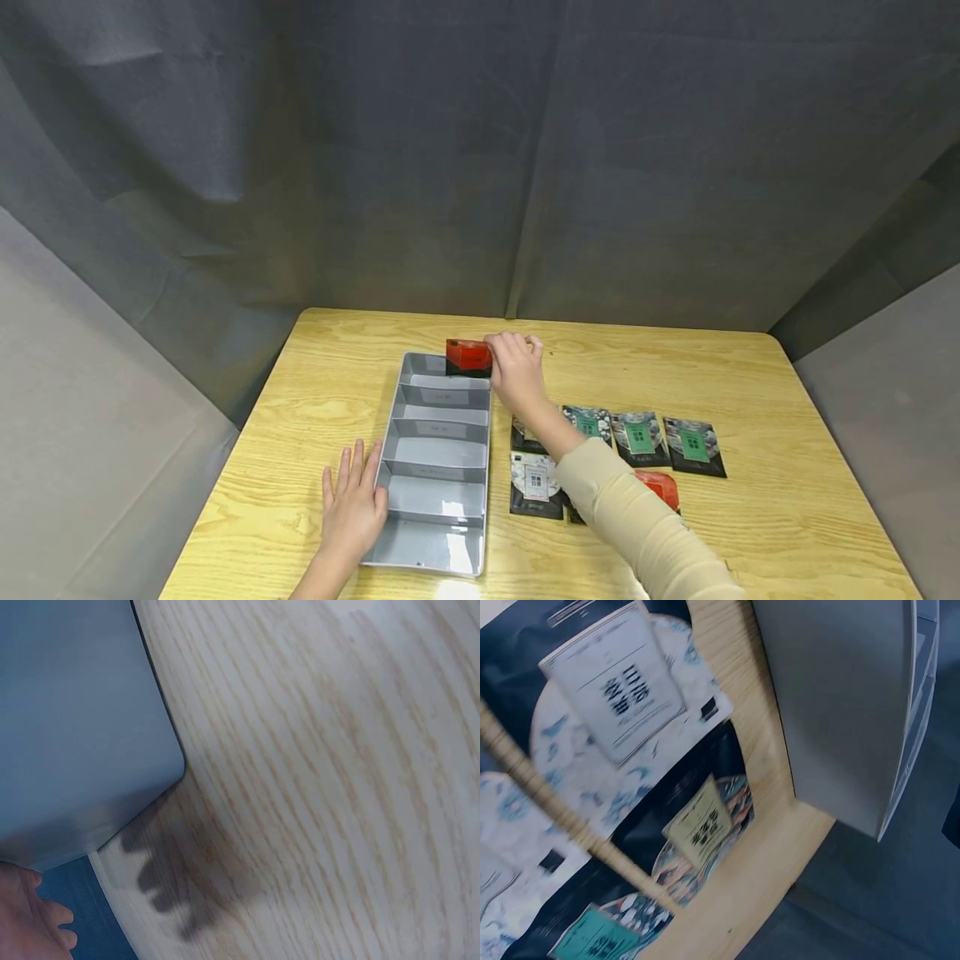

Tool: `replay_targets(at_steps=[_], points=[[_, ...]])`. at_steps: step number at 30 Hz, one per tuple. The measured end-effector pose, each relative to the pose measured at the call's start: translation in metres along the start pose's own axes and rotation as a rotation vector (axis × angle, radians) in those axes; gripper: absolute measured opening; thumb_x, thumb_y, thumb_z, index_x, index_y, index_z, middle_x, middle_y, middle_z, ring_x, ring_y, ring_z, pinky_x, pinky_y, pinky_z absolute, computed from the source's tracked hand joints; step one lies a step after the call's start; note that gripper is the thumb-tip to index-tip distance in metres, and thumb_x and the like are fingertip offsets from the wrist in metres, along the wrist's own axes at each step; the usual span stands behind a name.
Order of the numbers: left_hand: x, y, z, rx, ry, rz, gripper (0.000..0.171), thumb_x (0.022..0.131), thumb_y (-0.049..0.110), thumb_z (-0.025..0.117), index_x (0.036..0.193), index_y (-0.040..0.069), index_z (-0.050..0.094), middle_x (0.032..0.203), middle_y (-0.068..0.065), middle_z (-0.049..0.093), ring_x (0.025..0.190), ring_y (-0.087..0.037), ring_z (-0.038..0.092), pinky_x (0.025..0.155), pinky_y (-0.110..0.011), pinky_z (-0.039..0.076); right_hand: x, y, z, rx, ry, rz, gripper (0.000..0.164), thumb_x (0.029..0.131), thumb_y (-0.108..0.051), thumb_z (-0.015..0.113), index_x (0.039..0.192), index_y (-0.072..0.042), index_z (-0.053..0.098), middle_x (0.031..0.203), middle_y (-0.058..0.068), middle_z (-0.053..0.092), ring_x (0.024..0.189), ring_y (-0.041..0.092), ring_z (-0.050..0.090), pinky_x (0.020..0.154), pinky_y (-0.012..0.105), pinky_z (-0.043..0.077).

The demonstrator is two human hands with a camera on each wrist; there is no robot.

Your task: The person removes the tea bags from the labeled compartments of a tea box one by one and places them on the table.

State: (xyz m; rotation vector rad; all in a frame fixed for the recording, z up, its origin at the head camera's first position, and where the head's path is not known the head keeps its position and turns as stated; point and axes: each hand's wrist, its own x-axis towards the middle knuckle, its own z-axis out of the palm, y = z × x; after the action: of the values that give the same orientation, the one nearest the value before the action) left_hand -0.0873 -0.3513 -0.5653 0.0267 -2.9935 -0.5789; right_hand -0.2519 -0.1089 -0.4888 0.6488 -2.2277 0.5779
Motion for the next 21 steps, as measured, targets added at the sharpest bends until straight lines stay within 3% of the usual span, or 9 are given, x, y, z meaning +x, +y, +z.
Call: replay_targets(at_steps=[6, 13, 21], points=[[0.0, 0.001, -0.001, -0.006, -0.016, -0.002, 0.056, 0.089, 0.016, 0.041, 0.144, 0.012, 0.029, 0.148, -0.021, 0.021, 0.137, -0.039, 0.012, 0.106, -0.06, 0.004, -0.014, 0.015, -0.02, 0.012, 0.048, 0.016, 0.008, 0.09, -0.004, 0.048, 0.091, -0.005, 0.056, 0.08, 0.007, 0.056, 0.073, 0.025, 0.048, 0.079, 0.05, 0.028], [-0.001, -0.002, -0.001, 0.007, -0.018, -0.009, 0.056, 0.089, 0.017, 0.039, 0.144, 0.012, 0.029, 0.148, -0.021, 0.022, 0.136, -0.039, 0.013, 0.106, -0.059, 0.003, -0.035, 0.032, -0.042, 0.03, 0.103, 0.047, 0.021, 0.098, -0.012, 0.037, 0.093, -0.003, 0.056, 0.077, 0.008, 0.052, 0.07, 0.025, 0.044, 0.076, 0.05, 0.025], [-0.001, -0.001, 0.001, 0.004, -0.002, -0.006, 0.056, 0.089, 0.017, 0.04, 0.144, 0.013, 0.03, 0.148, -0.02, 0.023, 0.136, -0.039, 0.016, 0.106, -0.059, 0.005, -0.064, 0.054, -0.07, 0.027, 0.213, 0.098, 0.006, 0.085, 0.005, 0.052, 0.087, 0.001, 0.056, 0.075, 0.013, 0.053, 0.068, 0.031, 0.045, 0.074, 0.052, 0.022]])
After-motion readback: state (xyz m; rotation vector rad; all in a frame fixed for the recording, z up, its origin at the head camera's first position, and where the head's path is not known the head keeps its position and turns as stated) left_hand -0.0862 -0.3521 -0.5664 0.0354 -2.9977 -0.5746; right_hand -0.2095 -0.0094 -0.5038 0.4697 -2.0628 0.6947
